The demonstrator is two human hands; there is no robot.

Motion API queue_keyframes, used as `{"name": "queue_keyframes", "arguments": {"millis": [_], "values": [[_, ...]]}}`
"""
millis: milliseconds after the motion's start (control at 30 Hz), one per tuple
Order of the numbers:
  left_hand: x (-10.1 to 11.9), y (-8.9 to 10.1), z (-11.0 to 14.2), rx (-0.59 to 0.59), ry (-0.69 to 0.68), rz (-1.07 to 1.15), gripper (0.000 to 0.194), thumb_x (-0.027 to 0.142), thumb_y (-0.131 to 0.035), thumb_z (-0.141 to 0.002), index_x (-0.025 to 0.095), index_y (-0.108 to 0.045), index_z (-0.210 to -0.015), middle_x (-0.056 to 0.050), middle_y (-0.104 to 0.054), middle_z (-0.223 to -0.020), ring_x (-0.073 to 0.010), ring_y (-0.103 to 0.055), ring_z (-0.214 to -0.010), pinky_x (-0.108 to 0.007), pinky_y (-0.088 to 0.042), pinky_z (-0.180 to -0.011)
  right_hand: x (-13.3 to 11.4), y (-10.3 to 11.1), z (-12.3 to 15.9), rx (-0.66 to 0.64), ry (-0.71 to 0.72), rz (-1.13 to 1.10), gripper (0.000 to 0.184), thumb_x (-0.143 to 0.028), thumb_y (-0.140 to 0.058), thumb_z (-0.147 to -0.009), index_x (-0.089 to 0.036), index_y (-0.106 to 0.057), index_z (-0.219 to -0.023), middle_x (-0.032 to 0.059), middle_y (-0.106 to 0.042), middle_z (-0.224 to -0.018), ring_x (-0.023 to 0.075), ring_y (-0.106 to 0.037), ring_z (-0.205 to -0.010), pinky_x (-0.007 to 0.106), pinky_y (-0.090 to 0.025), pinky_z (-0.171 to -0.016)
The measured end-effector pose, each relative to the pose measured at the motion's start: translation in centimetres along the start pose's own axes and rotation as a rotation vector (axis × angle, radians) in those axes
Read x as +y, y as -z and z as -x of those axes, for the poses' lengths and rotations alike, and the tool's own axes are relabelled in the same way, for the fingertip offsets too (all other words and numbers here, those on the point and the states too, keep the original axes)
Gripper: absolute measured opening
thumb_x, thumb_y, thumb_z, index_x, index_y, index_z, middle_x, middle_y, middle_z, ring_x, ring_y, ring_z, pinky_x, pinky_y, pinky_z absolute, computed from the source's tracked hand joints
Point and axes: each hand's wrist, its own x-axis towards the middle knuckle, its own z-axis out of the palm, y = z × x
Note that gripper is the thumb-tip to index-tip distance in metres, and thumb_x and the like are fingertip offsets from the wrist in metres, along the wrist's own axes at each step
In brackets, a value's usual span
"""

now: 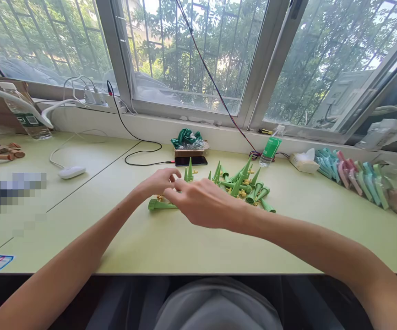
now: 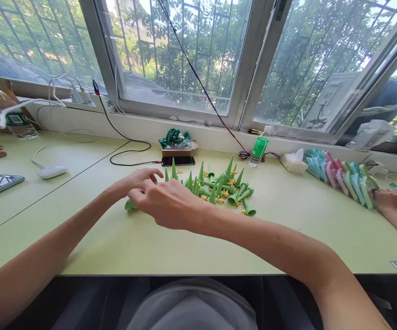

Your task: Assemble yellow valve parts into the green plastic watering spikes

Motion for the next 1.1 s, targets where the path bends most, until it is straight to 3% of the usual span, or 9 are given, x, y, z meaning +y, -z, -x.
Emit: {"name": "queue_keyframes", "arguments": {"millis": [167, 333, 467, 700, 800, 933, 1100], "values": [[-0.7, 1.2, -0.3, -0.089, 0.041, -0.226, 0.037, 0.045, -0.051, -0.081, 0.019, -0.071, -0.098, -0.013, -0.072, -0.107, -0.0313, -0.064, -0.107, -0.036, -0.05, -0.085, -0.6, -3.4, 2.1, -0.063, 0.025, -0.007, 0.031, 0.002, -0.041, -0.089, -0.013, -0.051, -0.114, 0.0101, -0.06, -0.099, 0.016, -0.057, -0.068, 0.026, -0.037, -0.05], [-0.1, 1.7, 0.1, -0.274, 0.037, -0.307, 0.037, 0.049, -0.052, -0.081, 0.024, -0.072, -0.1, -0.009, -0.073, -0.102, -0.027, -0.067, -0.093, -0.031, -0.05, -0.073, -0.6, -6.1, 4.8, -0.023, 0.062, 0.029, 0.024, -0.007, -0.038, -0.099, -0.013, -0.051, -0.118, 0.0138, -0.059, -0.11, 0.0193, -0.059, -0.081, 0.027, -0.042, -0.053], [0.7, 1.8, 0.8, -0.341, 0.009, -0.35, 0.041, 0.053, -0.052, -0.081, 0.025, -0.07, -0.104, -0.012, -0.07, -0.11, -0.0265, -0.067, -0.092, -0.032, -0.049, -0.071, -0.6, -7.4, 7.0, 0.016, 0.024, 0.003, 0.024, -0.009, -0.039, -0.1, -0.014, -0.052, -0.12, 0.0149, -0.06, -0.116, 0.0191, -0.06, -0.086, 0.027, -0.045, -0.058], [0.5, 0.6, 2.3, -0.312, -0.121, -0.381, 0.056, 0.068, -0.059, -0.075, 0.029, -0.067, -0.114, -0.013, -0.065, -0.112, -0.0345, -0.059, -0.112, -0.036, -0.048, -0.079, -0.2, -8.9, 9.9, 0.125, -0.017, -0.122, 0.027, -0.009, -0.039, -0.099, -0.014, -0.053, -0.122, 0.0153, -0.06, -0.123, 0.0178, -0.064, -0.088, 0.029, -0.052, -0.07], [-0.4, -0.3, 3.3, -0.234, -0.264, -0.336, 0.056, 0.066, -0.062, -0.076, 0.027, -0.067, -0.115, -0.012, -0.063, -0.1, -0.0322, -0.06, -0.102, -0.036, -0.048, -0.081, -0.1, -9.3, 10.5, 0.148, -0.059, -0.166, 0.024, -0.011, -0.04, -0.1, -0.014, -0.054, -0.119, 0.0147, -0.06, -0.123, 0.0177, -0.064, -0.088, 0.029, -0.054, -0.073], [-1.7, -1.8, 4.4, -0.084, -0.437, -0.309, 0.046, 0.059, -0.054, -0.09, 0.025, -0.068, -0.118, -0.012, -0.061, -0.102, -0.03, -0.058, -0.099, -0.039, -0.047, -0.087, -0.1, -9.3, 10.8, 0.134, -0.107, -0.196, 0.02, -0.012, -0.041, -0.101, -0.013, -0.055, -0.114, 0.0121, -0.064, -0.108, 0.0198, -0.063, -0.091, 0.032, -0.055, -0.08], [-2.6, -2.9, 5.1, -0.019, -0.54, -0.274, 0.038, 0.05, -0.042, -0.101, 0.029, -0.066, -0.121, -0.01, -0.06, -0.11, -0.0256, -0.058, -0.101, -0.036, -0.048, -0.087, 0.1, -9.1, 10.7, 0.116, -0.178, -0.178, 0.017, -0.011, -0.044, -0.1, -0.015, -0.057, -0.11, 0.0113, -0.063, -0.102, 0.0233, -0.06, -0.1, 0.037, -0.053, -0.087]]}}
